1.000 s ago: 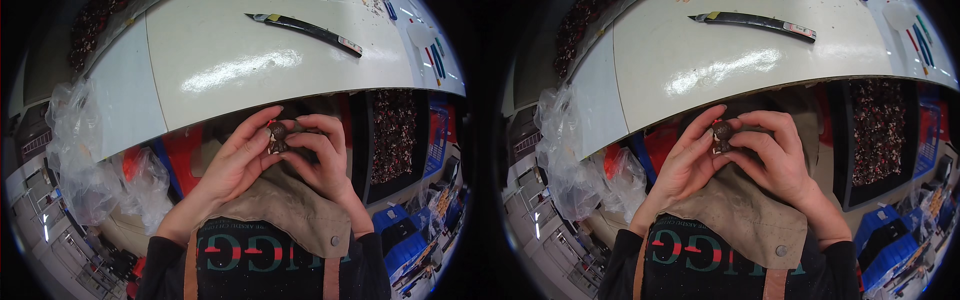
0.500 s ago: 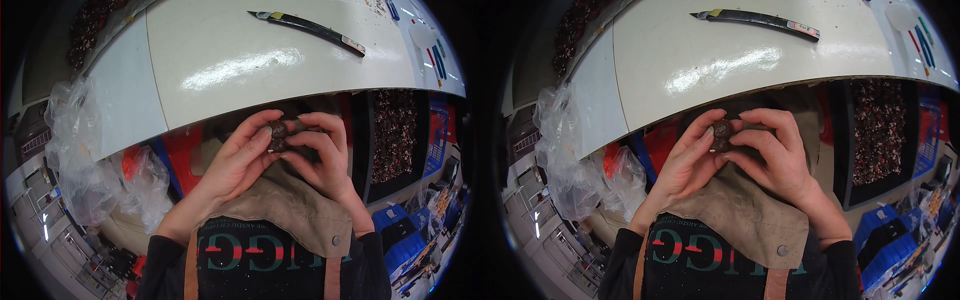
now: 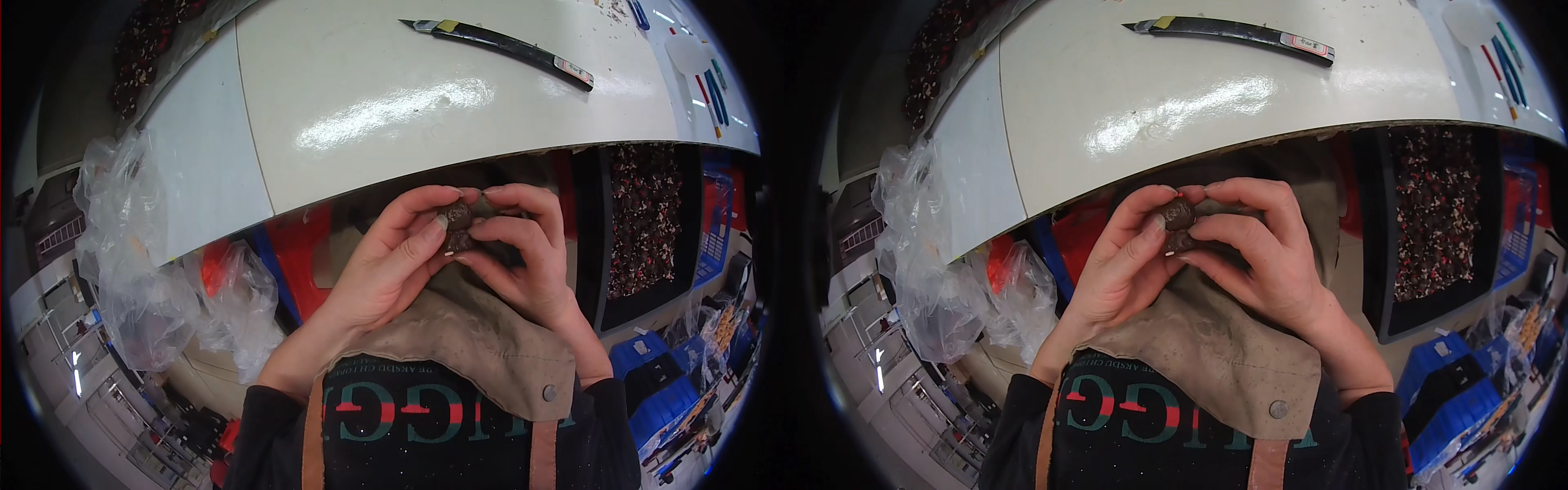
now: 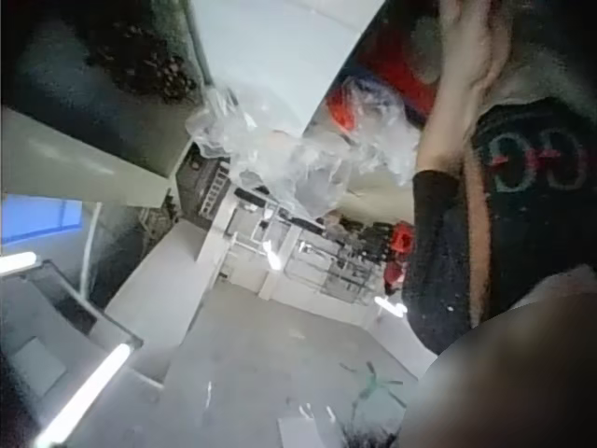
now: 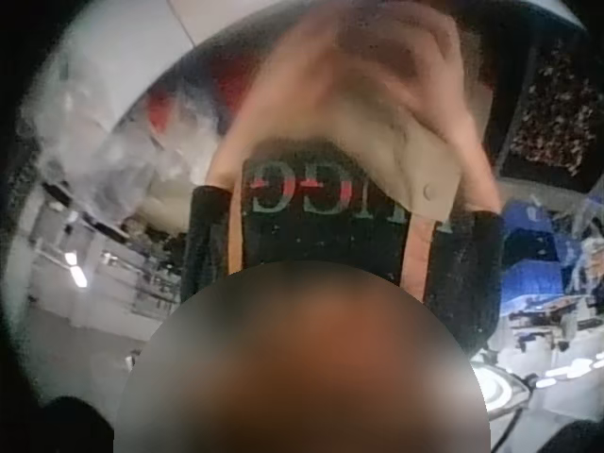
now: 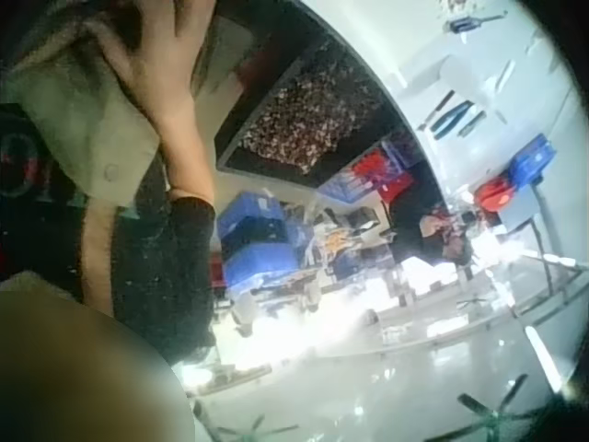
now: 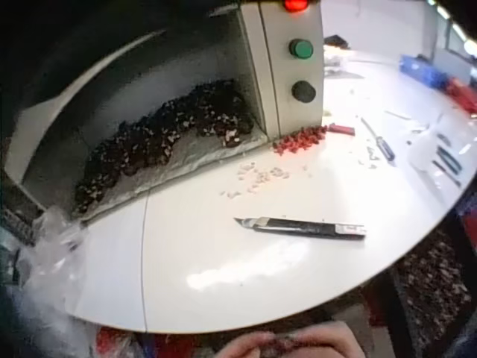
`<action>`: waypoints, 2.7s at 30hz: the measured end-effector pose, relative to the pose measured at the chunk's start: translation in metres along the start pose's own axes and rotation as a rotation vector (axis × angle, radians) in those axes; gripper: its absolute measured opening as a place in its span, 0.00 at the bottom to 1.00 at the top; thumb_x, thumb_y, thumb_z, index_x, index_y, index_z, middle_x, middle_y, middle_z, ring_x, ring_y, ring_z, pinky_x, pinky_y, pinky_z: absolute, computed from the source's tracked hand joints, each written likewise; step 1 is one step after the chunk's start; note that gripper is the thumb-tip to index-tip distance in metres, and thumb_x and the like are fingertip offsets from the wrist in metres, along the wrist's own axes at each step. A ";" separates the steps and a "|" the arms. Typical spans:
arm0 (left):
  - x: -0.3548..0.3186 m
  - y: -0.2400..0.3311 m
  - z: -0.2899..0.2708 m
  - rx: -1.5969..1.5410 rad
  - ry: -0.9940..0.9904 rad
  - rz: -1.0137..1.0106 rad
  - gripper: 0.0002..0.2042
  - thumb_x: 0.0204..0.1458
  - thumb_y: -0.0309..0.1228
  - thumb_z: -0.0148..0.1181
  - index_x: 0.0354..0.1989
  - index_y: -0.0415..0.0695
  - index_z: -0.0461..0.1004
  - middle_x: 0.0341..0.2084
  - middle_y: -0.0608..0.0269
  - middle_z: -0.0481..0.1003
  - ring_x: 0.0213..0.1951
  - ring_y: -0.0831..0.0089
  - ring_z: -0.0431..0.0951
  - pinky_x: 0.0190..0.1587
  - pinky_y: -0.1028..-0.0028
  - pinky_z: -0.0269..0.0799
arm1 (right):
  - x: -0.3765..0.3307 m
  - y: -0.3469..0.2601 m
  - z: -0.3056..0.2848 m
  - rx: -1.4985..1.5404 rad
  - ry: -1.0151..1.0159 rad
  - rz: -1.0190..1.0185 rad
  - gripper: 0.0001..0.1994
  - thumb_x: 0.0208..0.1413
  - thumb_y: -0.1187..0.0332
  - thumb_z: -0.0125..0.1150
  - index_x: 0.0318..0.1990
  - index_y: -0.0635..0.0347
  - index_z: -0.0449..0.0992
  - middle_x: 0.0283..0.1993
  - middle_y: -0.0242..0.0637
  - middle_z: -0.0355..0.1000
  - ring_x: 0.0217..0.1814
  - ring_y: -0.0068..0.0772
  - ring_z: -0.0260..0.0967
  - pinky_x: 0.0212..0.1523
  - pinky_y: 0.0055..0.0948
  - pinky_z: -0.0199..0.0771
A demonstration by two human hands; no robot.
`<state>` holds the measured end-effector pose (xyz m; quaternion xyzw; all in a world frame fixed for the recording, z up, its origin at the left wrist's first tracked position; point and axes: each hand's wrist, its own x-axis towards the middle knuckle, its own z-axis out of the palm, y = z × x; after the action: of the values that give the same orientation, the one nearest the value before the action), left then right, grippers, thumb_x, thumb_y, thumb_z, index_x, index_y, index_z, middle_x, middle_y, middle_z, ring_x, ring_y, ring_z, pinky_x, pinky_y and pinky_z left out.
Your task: Applying glue and paint to small plastic toy figures at a production workbench.
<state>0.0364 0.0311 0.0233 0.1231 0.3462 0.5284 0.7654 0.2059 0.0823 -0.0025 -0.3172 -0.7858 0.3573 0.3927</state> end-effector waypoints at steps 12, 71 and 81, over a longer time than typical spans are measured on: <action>-0.003 -0.004 -0.008 0.269 -0.015 0.158 0.12 0.57 0.23 0.48 0.50 0.40 0.66 0.54 0.60 0.63 0.54 0.74 0.65 0.55 0.75 0.61 | -0.003 0.000 0.005 0.036 0.004 -0.006 0.19 0.34 0.76 0.72 0.36 0.54 0.71 0.48 0.40 0.62 0.49 0.38 0.63 0.43 0.30 0.68; 0.027 -0.025 0.049 0.217 -0.120 -0.101 0.31 0.55 0.44 0.54 0.59 0.34 0.55 0.50 0.55 0.66 0.54 0.70 0.65 0.58 0.72 0.58 | -0.002 0.021 -0.062 -0.037 0.023 -0.093 0.24 0.28 0.77 0.71 0.41 0.58 0.72 0.44 0.38 0.68 0.43 0.39 0.65 0.40 0.31 0.67; 0.021 -0.024 0.041 0.212 0.012 -0.197 0.38 0.46 0.47 0.63 0.59 0.35 0.56 0.51 0.58 0.66 0.55 0.69 0.65 0.59 0.68 0.57 | -0.001 0.022 -0.053 -0.051 0.090 -0.143 0.21 0.30 0.70 0.69 0.39 0.56 0.73 0.41 0.32 0.70 0.41 0.34 0.67 0.38 0.31 0.64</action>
<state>0.0850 0.0474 0.0314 0.1654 0.4148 0.4119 0.7943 0.2558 0.1101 0.0024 -0.2861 -0.7968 0.2936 0.4440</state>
